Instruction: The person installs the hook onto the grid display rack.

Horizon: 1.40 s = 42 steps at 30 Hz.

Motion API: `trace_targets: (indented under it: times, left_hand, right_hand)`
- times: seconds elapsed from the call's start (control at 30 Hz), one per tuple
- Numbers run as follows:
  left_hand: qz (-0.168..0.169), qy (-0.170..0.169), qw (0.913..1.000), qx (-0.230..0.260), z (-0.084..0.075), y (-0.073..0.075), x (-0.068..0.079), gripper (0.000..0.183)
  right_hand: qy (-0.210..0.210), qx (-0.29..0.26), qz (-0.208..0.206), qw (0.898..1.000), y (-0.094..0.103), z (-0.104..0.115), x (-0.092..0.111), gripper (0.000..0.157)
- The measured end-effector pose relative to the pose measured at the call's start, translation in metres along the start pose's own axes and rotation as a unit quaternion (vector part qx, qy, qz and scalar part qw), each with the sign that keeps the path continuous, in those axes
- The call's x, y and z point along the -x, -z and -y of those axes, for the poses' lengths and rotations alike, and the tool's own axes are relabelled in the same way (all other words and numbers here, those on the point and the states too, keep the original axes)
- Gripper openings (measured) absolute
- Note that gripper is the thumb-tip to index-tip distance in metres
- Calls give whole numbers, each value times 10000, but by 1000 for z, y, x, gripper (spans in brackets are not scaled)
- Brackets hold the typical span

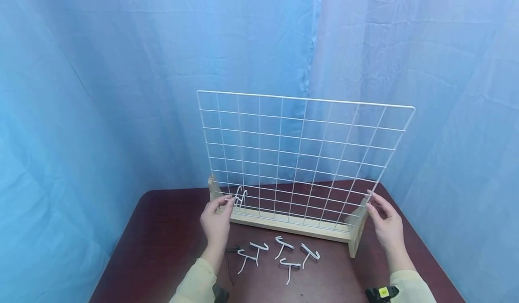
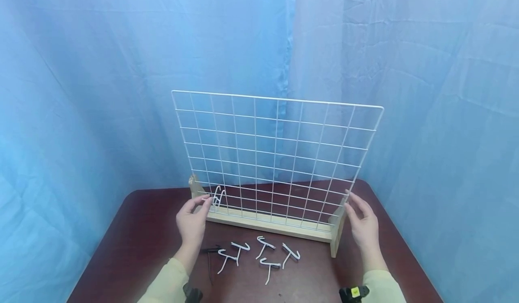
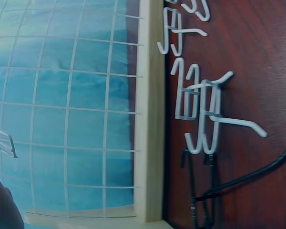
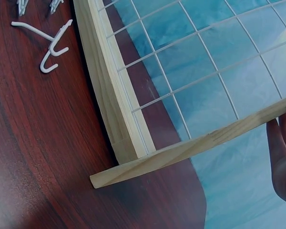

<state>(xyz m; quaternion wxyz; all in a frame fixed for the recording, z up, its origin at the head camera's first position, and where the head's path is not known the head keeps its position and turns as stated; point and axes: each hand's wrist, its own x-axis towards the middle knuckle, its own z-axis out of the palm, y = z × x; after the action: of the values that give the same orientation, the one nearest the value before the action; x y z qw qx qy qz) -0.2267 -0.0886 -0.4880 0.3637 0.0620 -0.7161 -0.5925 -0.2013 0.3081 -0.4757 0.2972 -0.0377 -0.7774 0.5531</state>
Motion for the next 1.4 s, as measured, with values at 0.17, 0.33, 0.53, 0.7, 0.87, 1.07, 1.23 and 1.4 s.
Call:
trace_targets:
  times: [0.17,0.33,0.53,0.7,0.87,1.07,1.23,1.4]
  left_hand:
    - [-10,63,9999,151,-11,-3,-11,11]
    - [-93,-32,9997,243,-21,-6,-21,11]
    - [-275,-79,9990,358,-34,-12,-30,11]
    - [-367,-225,9978,500,-42,-15,-39,10]
    - [-458,-303,9966,612,-51,-18,-50,10]
    - [-610,-381,9943,789,-61,-19,-63,9]
    - [-714,-307,9936,816,-67,-20,-70,10]
    - [-779,-276,9933,810,-70,-23,-75,11]
  right_hand:
    - [60,-12,10,10000,1,-1,0,34]
    - [125,-41,12,9999,0,-2,0,34]
    - [126,19,-66,9999,0,-2,2,33]
    - [93,89,-84,9999,-1,-2,2,33]
    - [-155,123,-70,9998,-2,-3,2,34]
    - [-230,135,-56,9996,-2,-2,3,35]
    - [-73,138,-38,9999,-2,0,4,34]
    - [-166,107,-16,9998,-1,2,5,34]
